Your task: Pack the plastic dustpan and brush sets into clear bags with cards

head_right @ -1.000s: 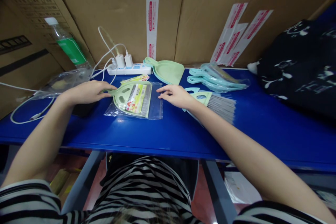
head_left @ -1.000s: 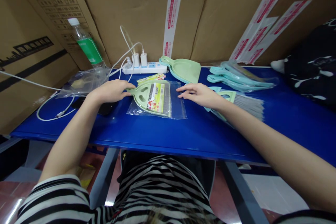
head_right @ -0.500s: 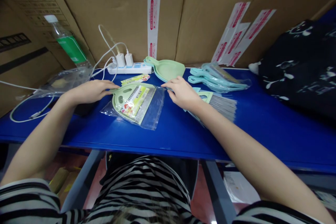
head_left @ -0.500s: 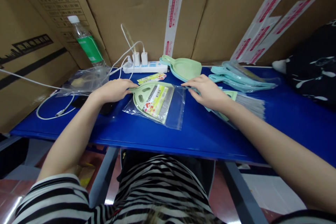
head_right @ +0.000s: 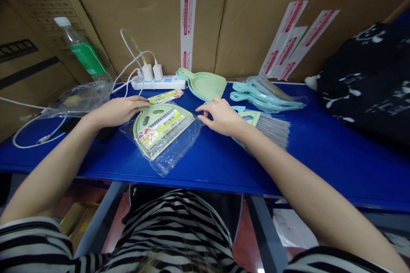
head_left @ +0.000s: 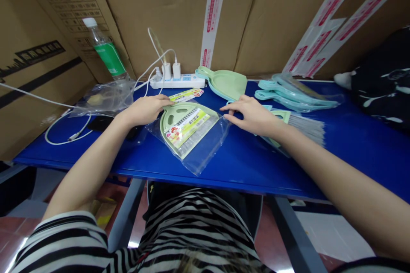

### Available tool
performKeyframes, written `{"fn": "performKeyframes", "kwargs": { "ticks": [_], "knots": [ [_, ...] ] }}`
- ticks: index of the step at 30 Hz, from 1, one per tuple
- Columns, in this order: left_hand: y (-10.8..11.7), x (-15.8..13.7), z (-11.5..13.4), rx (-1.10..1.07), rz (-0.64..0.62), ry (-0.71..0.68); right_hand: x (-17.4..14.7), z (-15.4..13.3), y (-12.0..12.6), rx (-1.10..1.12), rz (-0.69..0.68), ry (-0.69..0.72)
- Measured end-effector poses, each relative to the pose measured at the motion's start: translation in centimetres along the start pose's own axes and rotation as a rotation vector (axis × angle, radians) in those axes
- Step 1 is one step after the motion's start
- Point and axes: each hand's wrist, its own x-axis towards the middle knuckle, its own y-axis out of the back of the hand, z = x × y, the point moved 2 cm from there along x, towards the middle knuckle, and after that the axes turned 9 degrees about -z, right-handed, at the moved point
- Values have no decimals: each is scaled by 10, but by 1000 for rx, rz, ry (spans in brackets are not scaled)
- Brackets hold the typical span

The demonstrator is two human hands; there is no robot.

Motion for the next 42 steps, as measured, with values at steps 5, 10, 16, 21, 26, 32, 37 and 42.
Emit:
{"fn": "performKeyframes", "kwargs": {
  "ticks": [5,10,16,21,26,32,37,42],
  "knots": [
    [0,1,0,-4,8,-8,-1,-3,1,55,-28,8],
    [-2,1,-5,-28,11,-50,-1,-5,0,99,-35,22],
    [-2,3,-8,-26,16,-74,0,-6,-2,130,-67,23],
    [-3,5,-9,-33,12,-82,0,-8,0,127,-103,42],
    [-3,4,-11,-40,13,-88,-1,-10,1,134,-145,32],
    [-4,4,-13,-23,16,-93,-2,-11,2,155,-165,45],
    [-9,8,-17,3,68,-127,-2,-9,1,155,-199,105],
    [-10,9,-17,22,97,-142,-3,-7,2,168,-214,124]
  ]
}}
